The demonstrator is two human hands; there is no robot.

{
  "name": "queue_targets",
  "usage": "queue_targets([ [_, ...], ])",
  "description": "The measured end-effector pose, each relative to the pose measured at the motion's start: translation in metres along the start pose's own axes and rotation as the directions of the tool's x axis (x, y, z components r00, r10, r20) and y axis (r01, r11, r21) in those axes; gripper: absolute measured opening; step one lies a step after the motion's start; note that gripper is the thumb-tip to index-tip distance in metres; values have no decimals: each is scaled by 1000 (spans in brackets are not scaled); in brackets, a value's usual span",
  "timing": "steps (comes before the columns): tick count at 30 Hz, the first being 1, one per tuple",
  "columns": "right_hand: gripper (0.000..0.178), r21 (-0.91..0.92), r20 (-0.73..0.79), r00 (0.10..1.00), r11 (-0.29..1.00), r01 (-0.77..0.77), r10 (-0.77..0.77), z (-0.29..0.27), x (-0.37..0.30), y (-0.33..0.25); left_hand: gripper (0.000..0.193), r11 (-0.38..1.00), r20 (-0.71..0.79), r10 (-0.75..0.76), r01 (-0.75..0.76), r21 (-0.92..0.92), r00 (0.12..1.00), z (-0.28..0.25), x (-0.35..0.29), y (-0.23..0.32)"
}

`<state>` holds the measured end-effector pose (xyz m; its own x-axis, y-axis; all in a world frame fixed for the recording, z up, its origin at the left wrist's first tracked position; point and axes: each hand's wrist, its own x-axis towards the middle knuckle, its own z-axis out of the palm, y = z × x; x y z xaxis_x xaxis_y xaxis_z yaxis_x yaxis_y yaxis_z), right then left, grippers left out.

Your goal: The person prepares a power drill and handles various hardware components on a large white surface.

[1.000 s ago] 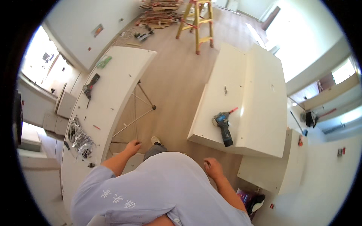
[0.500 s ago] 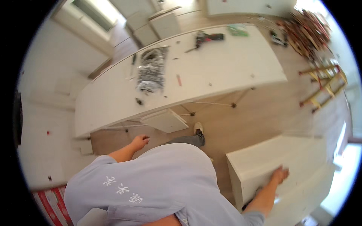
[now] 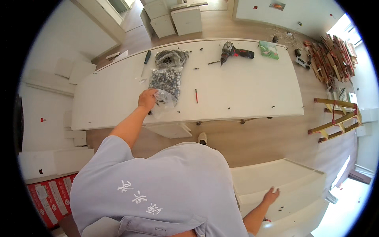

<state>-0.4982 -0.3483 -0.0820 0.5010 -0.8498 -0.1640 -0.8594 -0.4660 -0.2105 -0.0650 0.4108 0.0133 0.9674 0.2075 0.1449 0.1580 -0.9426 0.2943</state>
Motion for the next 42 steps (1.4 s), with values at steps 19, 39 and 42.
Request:
queue_targets([
  [19, 33, 64, 54, 972, 972, 227, -231, -20, -53, -32, 20, 690, -440, 293, -506, -517, 849, -165, 111, 152],
  [39, 40, 19, 60, 997, 998, -54, 52, -4, -106, -19, 10, 225, 170, 943, -173, -959, 286, -29, -176, 715],
  [42, 38, 107, 65, 996, 991, -75, 68, -9, -112, -21, 9, 142, 122, 982, -147, -979, 141, -1, -258, 795],
])
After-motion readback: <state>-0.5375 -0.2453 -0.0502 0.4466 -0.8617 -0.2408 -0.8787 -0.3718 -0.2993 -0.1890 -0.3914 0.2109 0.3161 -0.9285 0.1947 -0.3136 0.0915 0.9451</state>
